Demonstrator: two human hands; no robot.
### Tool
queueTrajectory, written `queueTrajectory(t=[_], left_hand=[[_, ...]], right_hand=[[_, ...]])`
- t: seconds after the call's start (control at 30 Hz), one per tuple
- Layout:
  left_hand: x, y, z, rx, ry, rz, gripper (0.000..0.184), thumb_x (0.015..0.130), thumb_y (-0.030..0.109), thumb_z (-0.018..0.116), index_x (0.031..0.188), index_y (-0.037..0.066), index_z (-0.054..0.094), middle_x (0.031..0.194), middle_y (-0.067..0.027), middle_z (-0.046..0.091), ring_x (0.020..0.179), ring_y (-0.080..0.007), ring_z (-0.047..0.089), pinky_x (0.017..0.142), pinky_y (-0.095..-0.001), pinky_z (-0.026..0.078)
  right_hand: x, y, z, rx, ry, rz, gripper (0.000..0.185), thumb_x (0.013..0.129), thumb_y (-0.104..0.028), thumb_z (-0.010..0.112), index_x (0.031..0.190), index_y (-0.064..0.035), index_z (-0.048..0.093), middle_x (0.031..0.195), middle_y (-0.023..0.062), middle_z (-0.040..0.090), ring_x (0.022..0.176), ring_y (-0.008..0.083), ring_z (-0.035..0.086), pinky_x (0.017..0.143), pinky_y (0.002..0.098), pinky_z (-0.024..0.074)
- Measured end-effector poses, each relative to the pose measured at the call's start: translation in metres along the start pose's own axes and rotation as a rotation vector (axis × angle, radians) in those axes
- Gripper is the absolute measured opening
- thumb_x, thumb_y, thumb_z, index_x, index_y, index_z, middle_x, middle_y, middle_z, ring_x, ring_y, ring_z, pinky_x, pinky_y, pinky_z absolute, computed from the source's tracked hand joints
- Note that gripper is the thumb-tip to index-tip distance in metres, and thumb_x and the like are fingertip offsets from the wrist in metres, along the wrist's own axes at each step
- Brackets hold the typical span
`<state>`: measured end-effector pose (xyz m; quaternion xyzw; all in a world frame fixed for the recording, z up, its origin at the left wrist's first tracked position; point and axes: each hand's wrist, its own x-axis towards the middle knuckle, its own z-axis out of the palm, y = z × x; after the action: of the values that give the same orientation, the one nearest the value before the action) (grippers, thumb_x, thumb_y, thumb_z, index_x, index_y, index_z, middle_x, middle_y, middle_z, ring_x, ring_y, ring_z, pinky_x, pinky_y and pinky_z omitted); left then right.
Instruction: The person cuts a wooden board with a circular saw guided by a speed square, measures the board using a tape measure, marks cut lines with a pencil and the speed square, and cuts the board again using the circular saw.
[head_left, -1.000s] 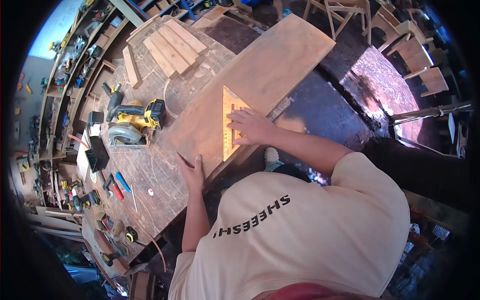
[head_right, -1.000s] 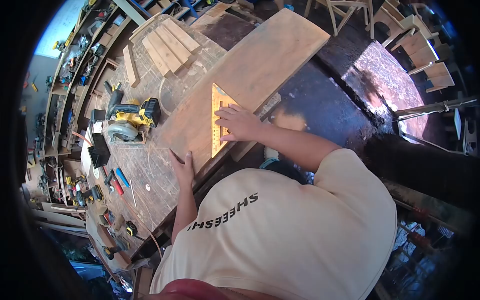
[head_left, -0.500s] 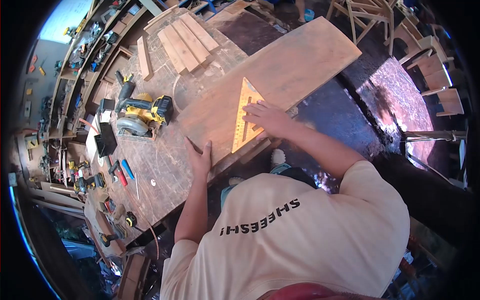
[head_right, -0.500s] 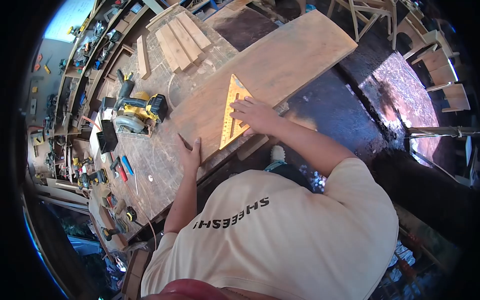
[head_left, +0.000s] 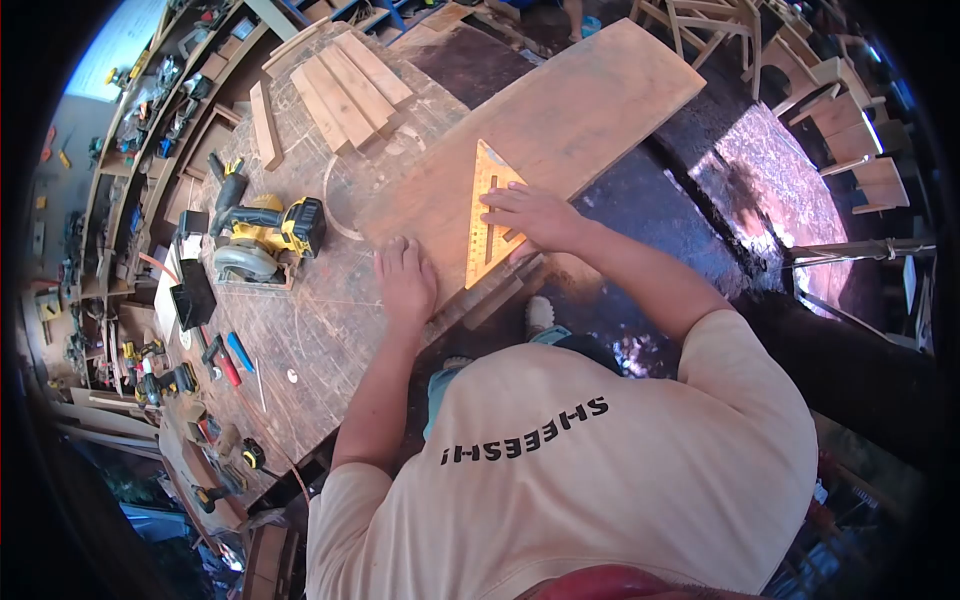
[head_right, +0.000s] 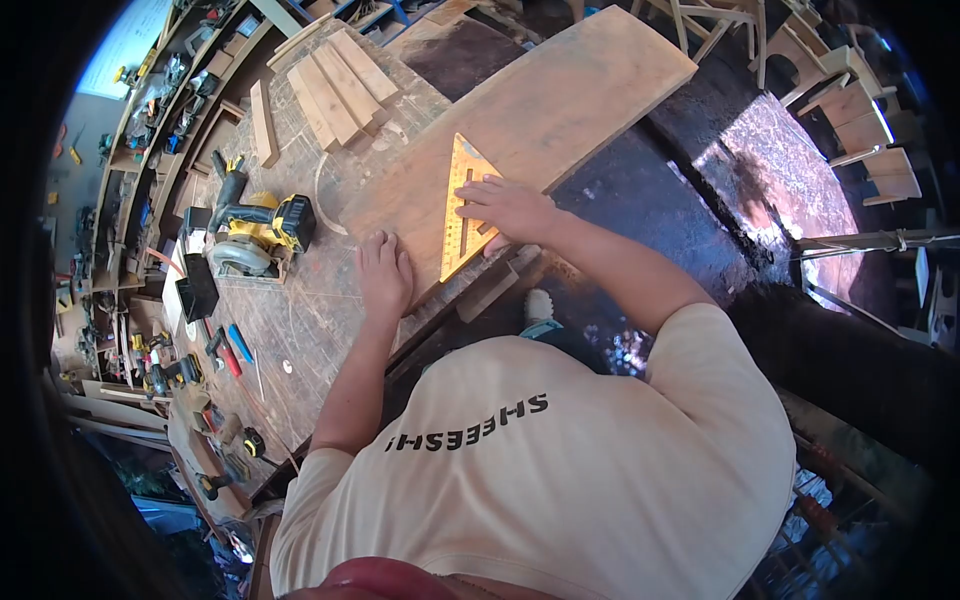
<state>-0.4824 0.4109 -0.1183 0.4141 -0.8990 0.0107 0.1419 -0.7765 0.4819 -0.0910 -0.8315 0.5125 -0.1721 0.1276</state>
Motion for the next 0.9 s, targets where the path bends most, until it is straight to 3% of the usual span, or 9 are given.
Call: queueTrajectory(t=[0.07,0.1,0.17,0.33,0.4,0.53,0.67,0.9], left_hand=[[0.026,0.011,-0.025,-0.159,-0.26,-0.16,0.052,0.086,0.02,0.064,0.131,0.0,0.05,0.144,-0.0239,0.042,0.133,-0.0418,0.04,0.112,-0.0543,0.028],[0.026,0.012,-0.02,-0.154,-0.259,-0.15,0.052,0.086,0.02,0.064,0.131,0.0,0.05,0.144,-0.0239,0.042,0.133,-0.0418,0.04,0.112,-0.0543,0.028],[0.026,0.013,-0.005,-0.236,0.019,-0.013,0.05,0.086,0.023,0.065,0.129,0.002,0.051,0.143,-0.0226,0.043,0.133,-0.0413,0.04,0.113,-0.0548,0.028],[0.025,0.012,-0.003,-0.219,-0.026,0.039,0.06,0.084,0.028,0.067,0.137,0.007,0.048,0.147,-0.0226,0.04,0.136,-0.0405,0.037,0.114,-0.0549,0.026],[0.021,0.012,-0.01,-0.209,-0.047,0.088,0.064,0.084,0.03,0.068,0.14,0.008,0.047,0.149,-0.0229,0.038,0.138,-0.0404,0.036,0.115,-0.055,0.025],[0.023,0.014,-0.022,-0.276,-0.131,0.295,0.082,0.077,0.048,0.073,0.144,0.01,0.044,0.151,-0.0209,0.037,0.141,-0.0389,0.033,0.115,-0.0553,0.023],[0.026,0.014,-0.029,-0.288,-0.217,0.439,0.089,0.072,0.057,0.074,0.144,0.013,0.045,0.15,-0.0207,0.038,0.14,-0.0383,0.035,0.114,-0.0551,0.025],[0.021,0.009,-0.021,-0.242,-0.202,0.613,0.066,0.077,0.048,0.073,0.135,0.019,0.058,0.142,-0.0219,0.048,0.135,-0.0371,0.044,0.112,-0.055,0.03]], right_hand=[[0.0,0.0,0.007,-0.002,0.034,-0.01,0.081,0.065,-0.045,0.08,0.136,-0.0128,0.054,0.149,0.0081,0.043,0.142,0.0268,0.035,0.119,0.0413,0.0267],[0.0,0.0,0.009,-0.007,0.061,-0.024,0.081,0.065,-0.044,0.079,0.135,-0.013,0.054,0.149,0.0081,0.043,0.141,0.0274,0.035,0.119,0.0413,0.0276],[0.002,0.001,0.01,-0.008,0.06,-0.015,0.08,0.065,-0.044,0.08,0.134,-0.0135,0.055,0.148,0.0078,0.044,0.141,0.028,0.036,0.118,0.0413,0.0285],[-0.001,-0.003,0.009,0.014,0.077,0.008,0.079,0.064,-0.045,0.08,0.133,-0.0149,0.056,0.147,0.0068,0.046,0.139,0.0293,0.038,0.116,0.0405,0.0311],[-0.002,-0.007,0.007,0.055,0.08,0.041,0.08,0.063,-0.04,0.081,0.134,-0.0135,0.055,0.15,0.0062,0.042,0.141,0.0251,0.036,0.119,0.044,0.0271],[-0.011,-0.026,0.0,0.022,0.026,0.132,0.076,0.067,-0.035,0.081,0.134,-0.0135,0.055,0.149,0.0072,0.043,0.142,0.0248,0.035,0.119,0.0465,0.0266],[-0.033,-0.031,0.024,-0.1,0.113,0.106,0.057,0.076,-0.031,0.077,0.126,-0.0117,0.058,0.143,0.0087,0.048,0.14,0.0255,0.037,0.118,0.045,0.0259],[-0.016,-0.055,0.038,-0.031,0.222,-0.045,0.034,0.077,-0.025,0.075,0.102,-0.0071,0.062,0.132,0.0095,0.054,0.13,0.0251,0.047,0.111,0.0414,0.0361]])
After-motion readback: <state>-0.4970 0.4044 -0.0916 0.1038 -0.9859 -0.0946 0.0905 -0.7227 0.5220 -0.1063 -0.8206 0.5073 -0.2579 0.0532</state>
